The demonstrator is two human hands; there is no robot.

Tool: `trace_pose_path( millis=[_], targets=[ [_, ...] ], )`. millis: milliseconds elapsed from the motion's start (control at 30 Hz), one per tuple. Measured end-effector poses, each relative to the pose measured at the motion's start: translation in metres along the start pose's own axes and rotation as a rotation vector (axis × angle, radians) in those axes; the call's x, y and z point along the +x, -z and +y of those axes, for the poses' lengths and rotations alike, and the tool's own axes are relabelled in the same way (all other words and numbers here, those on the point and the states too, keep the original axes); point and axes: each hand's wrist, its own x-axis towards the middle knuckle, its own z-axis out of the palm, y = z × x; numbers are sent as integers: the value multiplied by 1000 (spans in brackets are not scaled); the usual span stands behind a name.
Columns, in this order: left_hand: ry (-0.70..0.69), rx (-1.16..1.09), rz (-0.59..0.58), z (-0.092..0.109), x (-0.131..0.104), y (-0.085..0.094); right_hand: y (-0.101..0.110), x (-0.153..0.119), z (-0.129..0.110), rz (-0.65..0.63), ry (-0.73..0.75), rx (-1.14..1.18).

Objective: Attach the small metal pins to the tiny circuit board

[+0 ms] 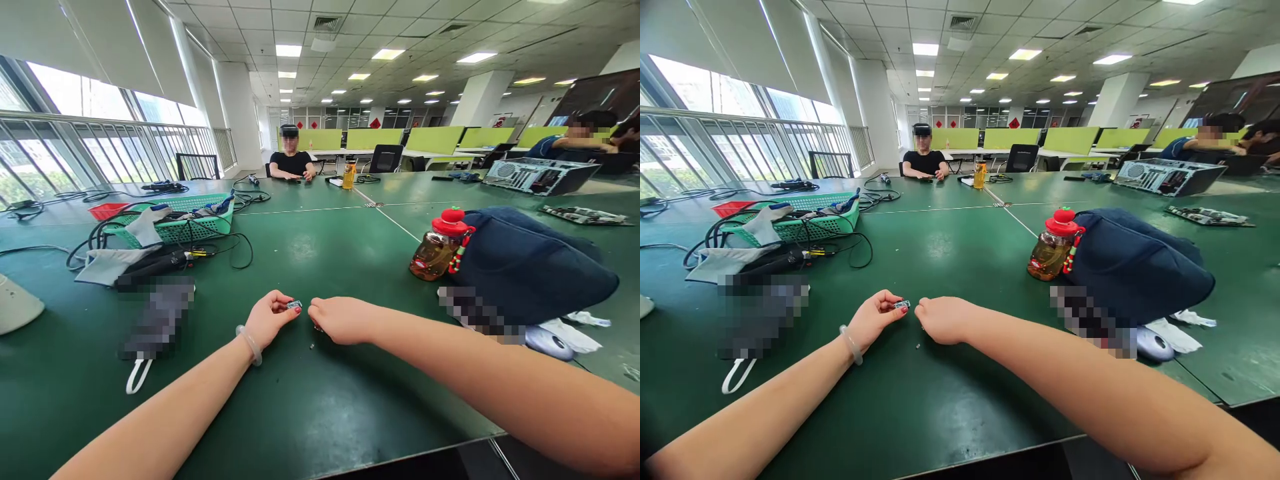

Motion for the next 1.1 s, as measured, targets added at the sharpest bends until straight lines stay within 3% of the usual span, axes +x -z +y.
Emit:
trace_pose_path(
  millis=[100, 167, 267, 433, 633, 900, 1100],
  targets=[
    [-2, -17, 7, 0, 1, 0, 5, 3, 2, 29, -18, -140],
    [1, -23, 10, 0, 0, 0, 1, 4, 4, 12, -58, -115],
    [6, -16, 12, 2, -1, -1, -13, 2, 10, 30, -120, 91],
    [-4, -1, 2, 0, -1, -1, -40, -3, 20, 239, -221, 370],
    [-7, 28, 0, -1, 0, 0, -41, -7, 26, 251, -188, 512],
    [-1, 27, -12, 2, -2, -2, -47, -5, 22, 264, -203, 445],
    [0, 20, -13, 2, -2, -3, -45, -3, 12, 253, -193, 214]
  ],
)
